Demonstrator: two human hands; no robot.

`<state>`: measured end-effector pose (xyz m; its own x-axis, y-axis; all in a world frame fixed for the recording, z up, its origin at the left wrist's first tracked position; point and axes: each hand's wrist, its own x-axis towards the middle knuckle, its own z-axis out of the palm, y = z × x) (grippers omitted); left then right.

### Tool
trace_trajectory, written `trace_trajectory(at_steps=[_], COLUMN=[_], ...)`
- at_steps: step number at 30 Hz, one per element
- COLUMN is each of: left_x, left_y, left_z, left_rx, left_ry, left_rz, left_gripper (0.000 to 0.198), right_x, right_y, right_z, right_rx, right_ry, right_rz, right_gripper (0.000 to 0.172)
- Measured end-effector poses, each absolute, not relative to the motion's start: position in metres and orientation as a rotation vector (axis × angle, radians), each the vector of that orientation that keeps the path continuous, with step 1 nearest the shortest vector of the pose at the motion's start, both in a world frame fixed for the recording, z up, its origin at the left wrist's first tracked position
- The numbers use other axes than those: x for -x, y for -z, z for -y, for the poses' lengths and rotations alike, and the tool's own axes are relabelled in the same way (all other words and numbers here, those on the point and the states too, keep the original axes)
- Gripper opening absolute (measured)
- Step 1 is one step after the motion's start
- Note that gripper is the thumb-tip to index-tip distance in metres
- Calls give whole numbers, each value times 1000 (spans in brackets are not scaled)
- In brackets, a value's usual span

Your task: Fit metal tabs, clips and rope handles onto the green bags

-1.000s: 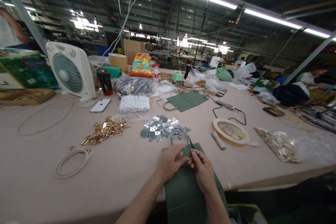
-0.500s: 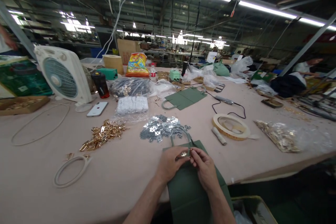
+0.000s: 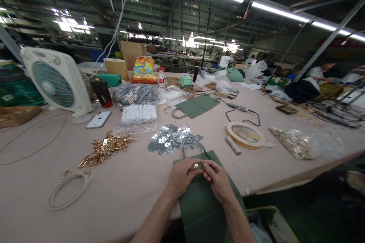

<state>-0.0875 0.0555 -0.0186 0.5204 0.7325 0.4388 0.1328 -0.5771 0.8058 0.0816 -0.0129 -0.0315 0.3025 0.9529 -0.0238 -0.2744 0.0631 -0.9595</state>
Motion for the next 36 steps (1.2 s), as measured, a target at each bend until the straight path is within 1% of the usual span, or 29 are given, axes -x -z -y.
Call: trace_trajectory(at_steps=[13, 18, 21, 24, 26, 27, 30, 32, 34, 35, 36], left_x=[86, 85, 86, 89, 89, 88, 77, 63, 45, 36, 27], left_y=[28, 22, 19, 20, 21, 21, 15, 8, 3, 2, 2], left_z=[-55, -53, -53, -54, -56, -57, -64, -72, -82, -88, -94], left_rx=[-2122, -2079, -1950, -1833, -1816, -1829, -1973, -2151, -2360, -2462, -2549], left_ry=[-1141, -1096, -1067, -1116, -1156, -1174, -1222, -1202, -1090, -1002, -911], left_rz=[-706, -731, -789, -910, -992, -1017, -1011, -925, -819, -781, -757], left_gripper=[17, 15, 28, 41, 39, 37, 35, 43, 49, 48, 42], right_x=[-81, -78, -82, -102, -120, -129, -147, -151, -149, -148, -146], right_y=[27, 26, 28, 34, 37, 39, 41, 41, 40, 39, 38], right_z=[13, 14, 14, 18, 24, 27, 32, 32, 32, 32, 32], right_rx=[1117, 1125, 1142, 1223, 1309, 1345, 1395, 1397, 1402, 1408, 1418], right_ry=[-1128, -1109, -937, -605, -460, -441, -531, -596, -619, -620, -618], right_rz=[790, 789, 727, 612, 583, 592, 640, 651, 660, 666, 673], right_gripper=[39, 41, 45, 47, 48, 49, 51, 53, 55, 56, 56])
